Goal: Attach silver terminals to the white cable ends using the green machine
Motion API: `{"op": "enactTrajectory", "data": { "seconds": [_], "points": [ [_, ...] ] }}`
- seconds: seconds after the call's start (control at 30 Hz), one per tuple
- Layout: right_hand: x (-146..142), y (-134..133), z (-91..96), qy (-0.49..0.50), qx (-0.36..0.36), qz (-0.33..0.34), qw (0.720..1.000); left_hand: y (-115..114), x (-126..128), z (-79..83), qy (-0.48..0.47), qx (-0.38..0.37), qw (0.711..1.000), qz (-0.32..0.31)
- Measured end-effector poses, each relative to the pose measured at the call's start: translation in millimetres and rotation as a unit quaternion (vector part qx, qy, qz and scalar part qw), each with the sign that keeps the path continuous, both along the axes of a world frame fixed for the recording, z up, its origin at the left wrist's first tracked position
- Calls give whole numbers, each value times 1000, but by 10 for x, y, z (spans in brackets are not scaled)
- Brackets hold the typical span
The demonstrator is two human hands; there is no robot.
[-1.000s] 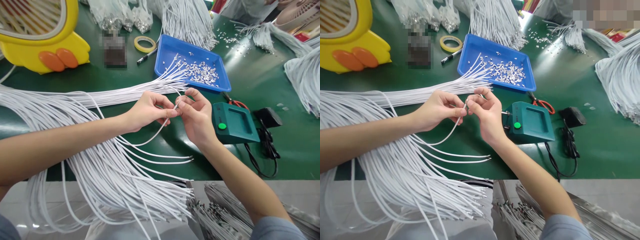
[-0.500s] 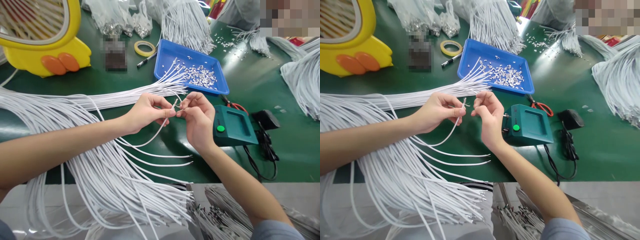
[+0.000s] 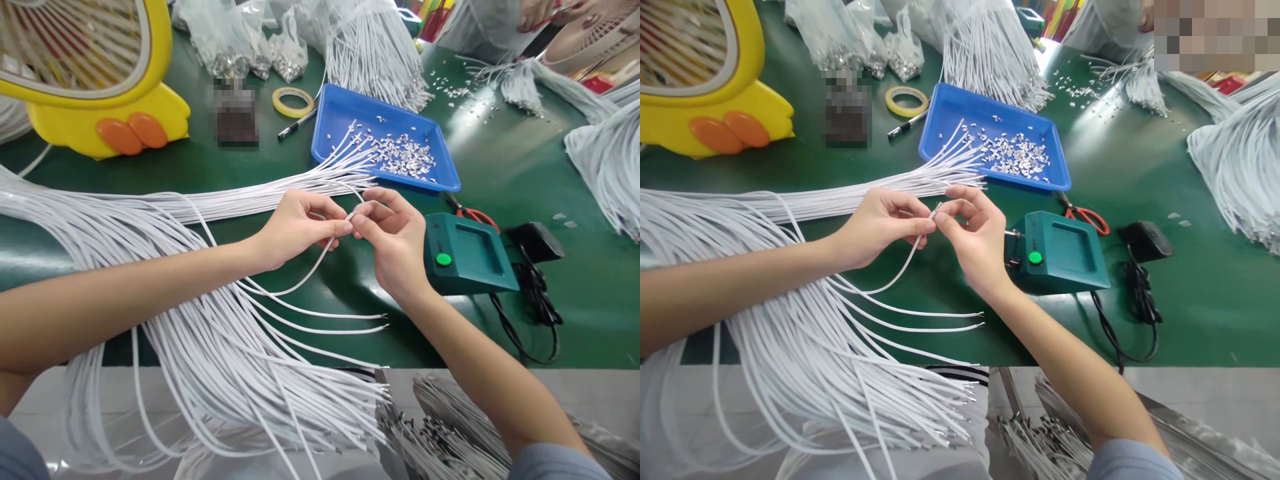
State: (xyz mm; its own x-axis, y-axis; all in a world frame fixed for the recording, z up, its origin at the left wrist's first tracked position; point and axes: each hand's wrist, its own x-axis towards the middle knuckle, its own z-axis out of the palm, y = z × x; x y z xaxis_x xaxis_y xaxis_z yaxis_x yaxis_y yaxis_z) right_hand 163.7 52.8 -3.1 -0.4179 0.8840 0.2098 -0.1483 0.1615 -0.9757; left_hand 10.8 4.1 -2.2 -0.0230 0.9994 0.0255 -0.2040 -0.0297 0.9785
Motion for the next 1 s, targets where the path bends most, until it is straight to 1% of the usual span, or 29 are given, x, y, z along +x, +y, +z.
{"op": "enactTrajectory", "data": {
  "seconds": [0.17, 0.23, 0.3, 0.37, 0.47, 0.53, 0.63, 0.8, 0.9, 1.0],
  "points": [
    [6, 9, 5, 6, -5, 12, 1000, 5, -14, 8, -16, -1, 1000, -6],
    [7, 11, 11, 7, -9, 3, 1000, 6, -21, 22, -36, -7, 999, -14],
    [7, 11, 22, 9, -15, -14, 1000, 7, -26, 33, -56, -13, 998, -32],
    [9, 8, 37, 15, -22, -19, 999, 4, -30, 36, -68, -12, 996, -63],
    [17, 0, 55, 24, -22, 10, 999, -5, -31, 27, -71, -8, 992, -101],
    [23, -6, 58, 30, -13, 29, 999, -12, -31, 19, -68, -10, 991, -111],
    [27, -10, 49, 40, 5, 39, 998, -15, -33, 13, -62, -13, 991, -115],
    [25, -4, 32, 26, 23, 30, 999, -6, -23, 25, -53, -9, 993, -108],
    [24, 2, 32, 25, 17, 19, 999, -7, -10, 40, -46, -8, 995, -93],
    [25, 8, 37, 32, -10, 14, 999, -10, -4, 41, -39, -5, 996, -80]
  ]
}}
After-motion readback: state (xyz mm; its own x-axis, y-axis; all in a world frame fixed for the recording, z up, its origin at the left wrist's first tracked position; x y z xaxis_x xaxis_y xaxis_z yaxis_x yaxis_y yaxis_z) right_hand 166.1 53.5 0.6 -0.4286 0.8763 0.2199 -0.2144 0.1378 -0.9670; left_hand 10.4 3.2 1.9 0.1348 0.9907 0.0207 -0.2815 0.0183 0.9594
